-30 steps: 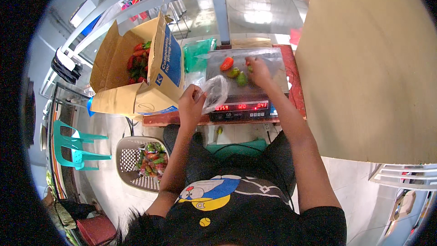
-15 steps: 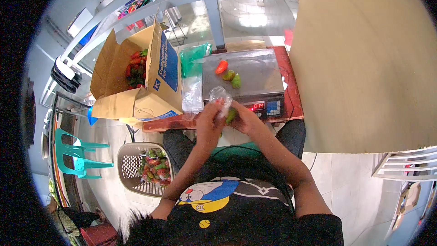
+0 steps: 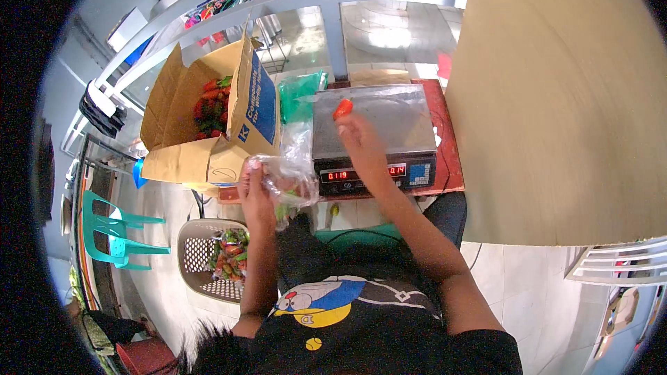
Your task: The person picks peppers from a box, weighs them on a digital scale, and places them into small plastic bags, sealing each bag by hand.
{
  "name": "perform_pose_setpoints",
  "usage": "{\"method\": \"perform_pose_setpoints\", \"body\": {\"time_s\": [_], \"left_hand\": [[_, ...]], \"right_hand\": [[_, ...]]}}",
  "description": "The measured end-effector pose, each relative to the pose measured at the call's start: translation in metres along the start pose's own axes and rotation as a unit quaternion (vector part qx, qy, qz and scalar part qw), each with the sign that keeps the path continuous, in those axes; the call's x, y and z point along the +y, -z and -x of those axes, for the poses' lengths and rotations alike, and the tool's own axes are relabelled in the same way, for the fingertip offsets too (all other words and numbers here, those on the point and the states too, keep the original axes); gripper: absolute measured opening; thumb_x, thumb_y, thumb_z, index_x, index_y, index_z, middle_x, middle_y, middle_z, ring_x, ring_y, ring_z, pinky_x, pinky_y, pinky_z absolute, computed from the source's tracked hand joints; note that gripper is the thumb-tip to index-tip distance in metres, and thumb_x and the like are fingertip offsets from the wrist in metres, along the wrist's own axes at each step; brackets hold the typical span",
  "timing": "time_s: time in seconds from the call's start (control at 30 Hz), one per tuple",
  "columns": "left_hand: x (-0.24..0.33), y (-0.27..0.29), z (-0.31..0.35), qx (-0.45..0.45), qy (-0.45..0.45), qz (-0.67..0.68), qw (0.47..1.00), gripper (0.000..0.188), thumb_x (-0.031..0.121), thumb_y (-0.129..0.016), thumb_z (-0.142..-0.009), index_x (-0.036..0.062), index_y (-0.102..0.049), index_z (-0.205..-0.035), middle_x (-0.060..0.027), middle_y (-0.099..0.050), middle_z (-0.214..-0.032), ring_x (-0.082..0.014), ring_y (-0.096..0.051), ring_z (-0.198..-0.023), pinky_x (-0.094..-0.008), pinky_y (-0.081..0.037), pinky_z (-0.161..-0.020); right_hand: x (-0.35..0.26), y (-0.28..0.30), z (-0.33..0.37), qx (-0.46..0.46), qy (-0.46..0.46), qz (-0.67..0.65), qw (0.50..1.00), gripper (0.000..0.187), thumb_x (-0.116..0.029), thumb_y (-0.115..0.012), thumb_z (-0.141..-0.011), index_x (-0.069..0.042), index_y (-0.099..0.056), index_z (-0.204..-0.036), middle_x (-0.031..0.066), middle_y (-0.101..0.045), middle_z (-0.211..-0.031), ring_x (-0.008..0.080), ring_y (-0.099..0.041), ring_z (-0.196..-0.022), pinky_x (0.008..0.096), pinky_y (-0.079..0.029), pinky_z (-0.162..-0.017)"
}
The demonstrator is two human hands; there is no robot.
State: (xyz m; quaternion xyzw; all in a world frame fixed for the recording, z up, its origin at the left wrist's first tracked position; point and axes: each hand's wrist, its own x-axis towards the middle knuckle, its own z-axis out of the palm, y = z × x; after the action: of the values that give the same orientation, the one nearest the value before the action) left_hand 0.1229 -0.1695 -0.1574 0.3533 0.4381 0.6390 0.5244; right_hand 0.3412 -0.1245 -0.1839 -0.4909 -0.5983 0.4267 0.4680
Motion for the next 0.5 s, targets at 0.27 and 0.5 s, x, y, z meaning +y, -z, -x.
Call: {"method": "perform_pose_setpoints", "body": {"time_s": [0.27, 0.5], "left_hand": [[0.009, 0.026, 0.021, -0.027, -0.010, -0.060, 0.998, 0.019, 0.020, -0.049, -0.100, 0.0077, -0.057, -0.088, 0.0051, -0.053, -0.077, -0.0036, -0.047, -0.072, -0.0202, -0.039, -0.066], [-0.002, 0.023, 0.027, -0.064, 0.016, -0.110, 0.992, 0.022, 0.016, -0.048, -0.099, 0.0019, -0.063, -0.107, 0.0034, -0.056, -0.081, -0.0045, -0.048, -0.074, -0.0208, -0.039, -0.067]], "right_hand": [[0.087, -0.025, -0.061, 0.195, 0.090, 0.517, 0.829, 0.077, -0.036, -0.076, -0.072, -0.022, -0.045, -0.141, 0.0249, -0.022, -0.153, 0.0395, -0.052, -0.112, 0.0521, -0.046, -0.087], [0.121, -0.009, -0.102, 0.066, 0.131, 0.505, 0.850, 0.041, -0.026, -0.065, -0.084, -0.017, -0.056, -0.123, 0.0189, -0.055, -0.115, 0.0357, -0.059, -0.100, 0.0498, -0.050, -0.079]]}}
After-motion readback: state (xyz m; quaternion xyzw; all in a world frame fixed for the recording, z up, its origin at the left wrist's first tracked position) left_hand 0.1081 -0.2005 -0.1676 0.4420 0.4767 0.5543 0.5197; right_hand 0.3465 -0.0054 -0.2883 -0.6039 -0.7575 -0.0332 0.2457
